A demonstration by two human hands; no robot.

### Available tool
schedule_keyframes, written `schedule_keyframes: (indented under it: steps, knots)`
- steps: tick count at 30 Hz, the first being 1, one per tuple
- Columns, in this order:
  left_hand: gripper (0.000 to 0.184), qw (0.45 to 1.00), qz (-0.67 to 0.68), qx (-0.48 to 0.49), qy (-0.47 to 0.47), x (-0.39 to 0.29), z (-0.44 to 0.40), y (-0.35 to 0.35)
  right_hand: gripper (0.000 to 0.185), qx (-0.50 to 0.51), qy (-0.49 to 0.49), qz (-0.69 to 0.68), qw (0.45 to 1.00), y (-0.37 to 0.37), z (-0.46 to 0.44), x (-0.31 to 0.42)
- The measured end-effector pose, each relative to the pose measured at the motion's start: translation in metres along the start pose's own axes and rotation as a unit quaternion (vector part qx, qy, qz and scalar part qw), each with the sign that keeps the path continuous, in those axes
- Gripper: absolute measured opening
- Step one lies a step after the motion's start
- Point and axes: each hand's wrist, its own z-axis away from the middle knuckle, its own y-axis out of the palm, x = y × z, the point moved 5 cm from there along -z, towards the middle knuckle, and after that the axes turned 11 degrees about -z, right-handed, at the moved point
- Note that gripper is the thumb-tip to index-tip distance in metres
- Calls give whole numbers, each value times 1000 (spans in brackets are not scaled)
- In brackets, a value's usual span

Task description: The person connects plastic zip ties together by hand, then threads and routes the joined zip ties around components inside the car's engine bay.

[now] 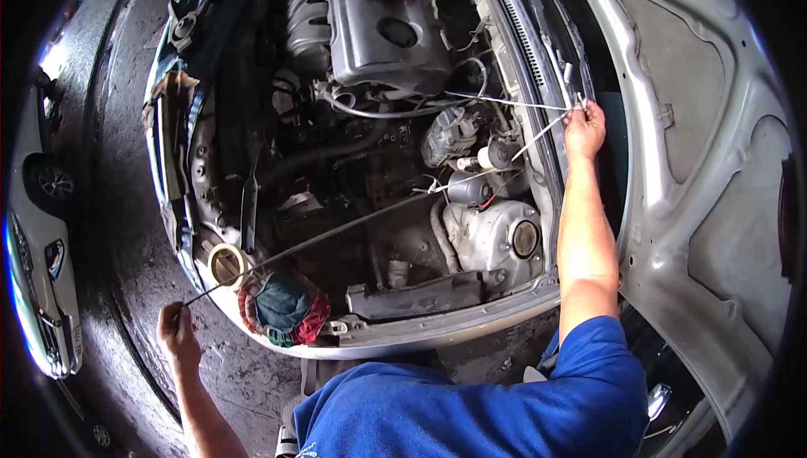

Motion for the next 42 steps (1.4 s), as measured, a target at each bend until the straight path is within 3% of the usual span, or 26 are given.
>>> schedule_keyframes:
  steps: [2,4,6,8,9,10,11,12,13,14,15,19,21,25,27,28,30,31,42]
  knots:
    - [10,980,181,87,-2,-16,2,0,19,-11,19,-3,1000,-1,0,-1]
    - [16,946,157,285,7,-61,19,1,19,-21,32,-15,999,0,3,5]
    - [23,916,93,385,59,-122,37,6,19,-10,23,-25,999,0,3,4]
    - [23,863,288,391,141,-180,49,6,17,-17,25,-43,999,-2,2,0]
    - [22,808,405,374,210,-204,45,4,17,-13,21,-52,998,-2,2,0]
    - [26,815,437,319,209,-224,44,-7,17,-9,16,-62,998,-2,2,0]
    - [30,792,447,334,247,-218,29,-23,17,-8,22,-57,998,-2,2,1]
    - [24,797,463,268,280,-220,22,-36,17,-14,24,-57,998,-1,2,3]
    - [21,781,484,274,286,-225,14,-43,17,-16,24,-44,999,-1,3,6]
    - [35,764,503,279,292,-222,2,-51,17,-18,23,-33,999,-1,4,7]
    - [39,771,557,195,239,-176,-30,-77,16,-25,22,-47,998,-2,3,5]
    - [39,725,580,250,276,-210,-96,-65,16,-42,27,-43,998,-3,3,4]
    - [36,691,563,376,254,-228,-115,-48,16,-49,31,-57,997,-3,5,5]
    - [29,724,558,298,275,-257,-143,-32,17,-52,37,-89,994,-5,4,4]
    - [26,803,563,14,194,-262,-166,-37,17,-48,41,-76,995,-4,6,9]
    - [26,803,562,16,195,-278,-172,-39,17,-50,41,-76,995,-4,7,11]
    - [24,752,542,261,270,-331,-173,-29,17,-47,39,-76,995,-4,8,12]
    - [24,758,520,269,288,-349,-178,-26,17,-45,38,-87,994,-5,7,8]
    - [23,826,299,90,469,-558,-178,103,16,-40,33,-116,992,-7,10,9]
